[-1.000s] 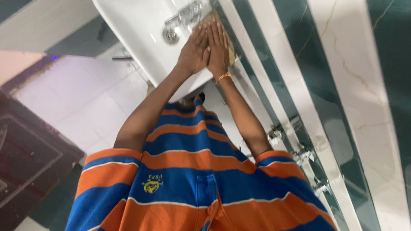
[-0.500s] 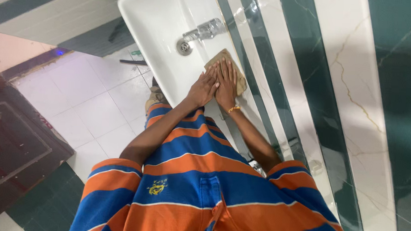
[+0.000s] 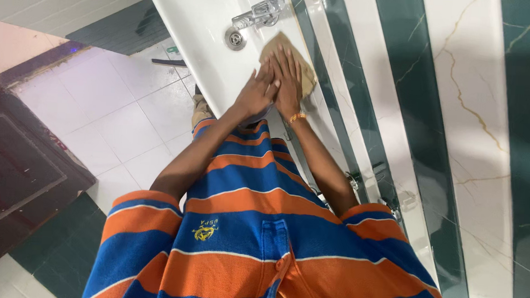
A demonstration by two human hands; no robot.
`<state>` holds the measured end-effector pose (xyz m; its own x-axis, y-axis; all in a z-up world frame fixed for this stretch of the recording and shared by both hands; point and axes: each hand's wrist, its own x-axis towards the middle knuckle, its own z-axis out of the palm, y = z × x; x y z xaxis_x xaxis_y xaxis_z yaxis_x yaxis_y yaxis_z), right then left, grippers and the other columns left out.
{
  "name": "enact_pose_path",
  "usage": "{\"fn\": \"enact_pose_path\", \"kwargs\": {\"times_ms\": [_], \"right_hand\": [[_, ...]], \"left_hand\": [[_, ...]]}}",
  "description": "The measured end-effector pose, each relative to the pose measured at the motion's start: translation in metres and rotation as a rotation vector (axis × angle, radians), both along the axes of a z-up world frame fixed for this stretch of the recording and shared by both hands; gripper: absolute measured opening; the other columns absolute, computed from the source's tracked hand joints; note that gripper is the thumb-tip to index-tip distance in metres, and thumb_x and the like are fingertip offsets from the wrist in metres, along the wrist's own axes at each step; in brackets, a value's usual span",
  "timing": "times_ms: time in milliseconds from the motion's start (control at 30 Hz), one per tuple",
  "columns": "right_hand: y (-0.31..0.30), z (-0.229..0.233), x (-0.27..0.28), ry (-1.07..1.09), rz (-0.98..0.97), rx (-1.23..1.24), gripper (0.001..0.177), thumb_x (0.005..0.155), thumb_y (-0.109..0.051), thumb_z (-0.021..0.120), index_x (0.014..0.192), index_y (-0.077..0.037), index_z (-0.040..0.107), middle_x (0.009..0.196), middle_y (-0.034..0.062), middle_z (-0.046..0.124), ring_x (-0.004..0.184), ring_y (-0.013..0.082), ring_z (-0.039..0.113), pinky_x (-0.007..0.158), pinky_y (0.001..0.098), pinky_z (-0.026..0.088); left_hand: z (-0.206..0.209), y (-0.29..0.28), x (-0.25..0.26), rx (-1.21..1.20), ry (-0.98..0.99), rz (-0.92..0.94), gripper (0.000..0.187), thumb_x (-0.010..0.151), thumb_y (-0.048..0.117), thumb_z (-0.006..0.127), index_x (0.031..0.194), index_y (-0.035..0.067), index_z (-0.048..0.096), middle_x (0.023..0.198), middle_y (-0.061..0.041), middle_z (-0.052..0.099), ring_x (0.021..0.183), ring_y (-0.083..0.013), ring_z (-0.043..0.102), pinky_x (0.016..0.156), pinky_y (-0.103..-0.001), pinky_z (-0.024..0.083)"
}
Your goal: The person washes a brown cloth in a sink under running water by rubbing it against itself and then places the cloth into a clear plastic container.
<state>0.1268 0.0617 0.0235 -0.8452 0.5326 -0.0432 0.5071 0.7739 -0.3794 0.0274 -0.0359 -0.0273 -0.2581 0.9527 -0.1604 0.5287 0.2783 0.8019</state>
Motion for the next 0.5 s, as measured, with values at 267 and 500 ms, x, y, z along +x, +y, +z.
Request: {"fn": "enact_pose_path", "kwargs": {"times_ms": [267,500], "right_hand": [[-0.021,-0.003,0.065,0.08,-0.002,-0.093,0.06,0.104,-0.019,0.035,0.162,-0.007,0.038,0.175,0.0097,0.026,0.164,0.0327,0.018,0.134,0.0517,0.014],[0.039,-0.029,-0.014,0.188,-0.014,-0.018,0.056,0.111,-0.03,0.036,0.161,-0.005,0.039,0.171,0.0121,0.03,0.161,0.0322,0.022,0.133,0.0462,0.019]], "left_hand": [[0.032,-0.032,0.036,0.183,0.0,-0.011,0.074,0.101,0.029,0.04,0.16,-0.01,0.02,0.168,-0.03,0.018,0.156,-0.0426,0.021,0.127,-0.05,0.022],[0.032,0.056,-0.037,0.094,-0.122,0.034,0.086,0.107,0.053,0.03,0.158,-0.014,0.015,0.165,-0.035,0.013,0.155,-0.0455,0.011,0.126,-0.05,0.013]]}}
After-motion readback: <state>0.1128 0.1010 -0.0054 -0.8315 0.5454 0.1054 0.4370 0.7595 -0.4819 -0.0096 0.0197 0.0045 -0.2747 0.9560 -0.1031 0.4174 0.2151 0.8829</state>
